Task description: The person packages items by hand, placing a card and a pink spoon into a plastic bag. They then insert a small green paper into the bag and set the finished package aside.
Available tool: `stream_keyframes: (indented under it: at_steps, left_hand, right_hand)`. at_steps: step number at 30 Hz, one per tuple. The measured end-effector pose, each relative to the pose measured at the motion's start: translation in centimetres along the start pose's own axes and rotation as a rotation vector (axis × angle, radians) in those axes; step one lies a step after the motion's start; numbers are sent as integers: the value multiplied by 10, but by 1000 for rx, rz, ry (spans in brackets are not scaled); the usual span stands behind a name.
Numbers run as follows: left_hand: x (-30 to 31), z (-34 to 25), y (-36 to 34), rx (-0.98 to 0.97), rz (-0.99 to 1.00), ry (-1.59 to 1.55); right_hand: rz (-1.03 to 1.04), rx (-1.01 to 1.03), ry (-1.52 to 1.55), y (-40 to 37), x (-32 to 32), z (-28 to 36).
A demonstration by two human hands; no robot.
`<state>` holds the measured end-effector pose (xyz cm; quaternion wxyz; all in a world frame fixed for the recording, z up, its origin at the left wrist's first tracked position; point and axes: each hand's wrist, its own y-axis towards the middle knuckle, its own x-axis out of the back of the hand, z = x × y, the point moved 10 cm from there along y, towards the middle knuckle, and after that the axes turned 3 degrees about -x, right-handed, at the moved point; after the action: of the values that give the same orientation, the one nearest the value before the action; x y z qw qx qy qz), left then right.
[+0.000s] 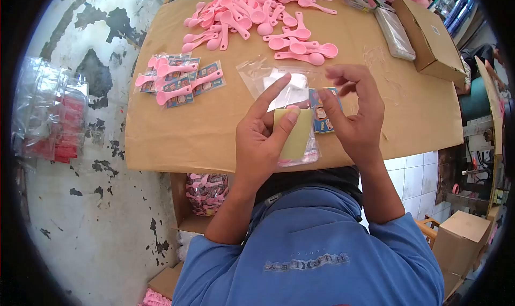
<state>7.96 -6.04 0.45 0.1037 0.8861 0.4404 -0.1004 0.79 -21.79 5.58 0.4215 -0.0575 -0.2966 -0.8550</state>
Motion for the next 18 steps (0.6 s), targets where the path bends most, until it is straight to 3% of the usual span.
stream_keyframes:
  at_steps: [2,5,9,14,18]
  left_hand:
    - [-2,-6,-3,5,15,-18]
    - [-6,-7,-6,-37,54,142]
    - [-6,-9,-8,-112,81,336]
    - [-12,-12,-12,-60,132,397]
    - [-15,-10,-12,-65,146,229]
  right_hand:
    - [-107,362,-202,2,0,39]
    - [-129,475,-317,2,-6,62]
    - [-163,517,-327,1,-12,66]
    - [-183,517,-267,3,-12,56]
    - [-195,301,-34,13,4,32]
